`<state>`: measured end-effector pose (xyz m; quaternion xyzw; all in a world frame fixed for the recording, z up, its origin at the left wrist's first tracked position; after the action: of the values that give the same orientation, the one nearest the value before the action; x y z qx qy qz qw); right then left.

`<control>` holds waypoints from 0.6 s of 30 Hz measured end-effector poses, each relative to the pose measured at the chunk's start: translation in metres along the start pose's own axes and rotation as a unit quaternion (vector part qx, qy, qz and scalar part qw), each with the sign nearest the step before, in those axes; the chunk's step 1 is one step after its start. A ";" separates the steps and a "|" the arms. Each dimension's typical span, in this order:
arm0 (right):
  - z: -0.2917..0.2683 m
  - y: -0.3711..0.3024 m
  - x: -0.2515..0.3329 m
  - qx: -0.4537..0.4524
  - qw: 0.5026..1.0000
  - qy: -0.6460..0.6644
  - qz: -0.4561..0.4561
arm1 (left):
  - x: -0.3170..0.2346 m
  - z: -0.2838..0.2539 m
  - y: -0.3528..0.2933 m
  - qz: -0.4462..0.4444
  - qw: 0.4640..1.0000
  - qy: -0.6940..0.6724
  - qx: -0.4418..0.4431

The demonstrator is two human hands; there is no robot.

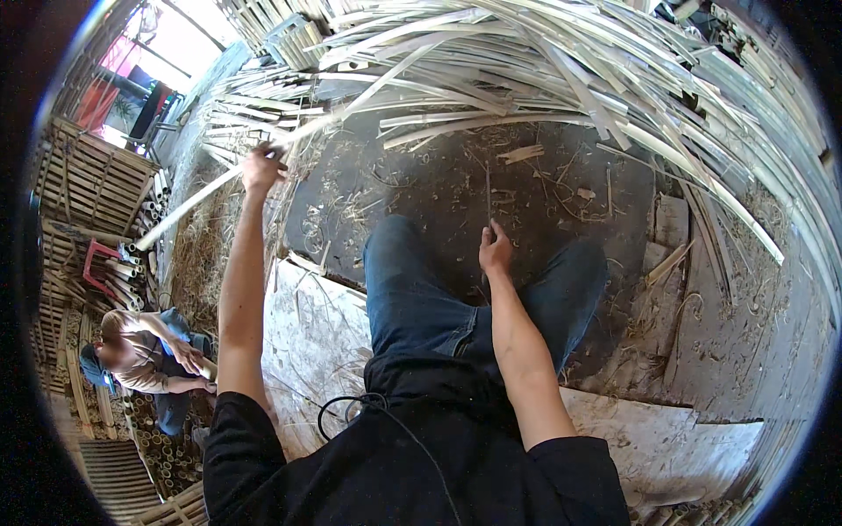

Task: Shaving and smoothing a long bamboo pole using a machete while seated.

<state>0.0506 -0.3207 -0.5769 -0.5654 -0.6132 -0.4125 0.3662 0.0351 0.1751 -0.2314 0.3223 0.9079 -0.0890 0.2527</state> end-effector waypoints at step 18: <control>-0.002 0.001 -0.002 -0.003 1.000 -0.024 0.000 | -0.145 -0.020 -0.060 0.094 0.904 -0.372 0.189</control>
<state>0.0514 -0.3230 -0.5783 -0.5761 -0.6210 -0.4002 0.3497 0.0858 0.0565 -0.1395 0.3916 0.6798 -0.3478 0.5134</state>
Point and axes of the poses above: each hand's wrist, its own y-axis towards the middle knuckle, its own z-axis out of the palm, x = y × z, the point moved 8 cm from there along y, towards the middle knuckle, and after that the axes turned 12 degrees about -z, right-handed, at the moved point
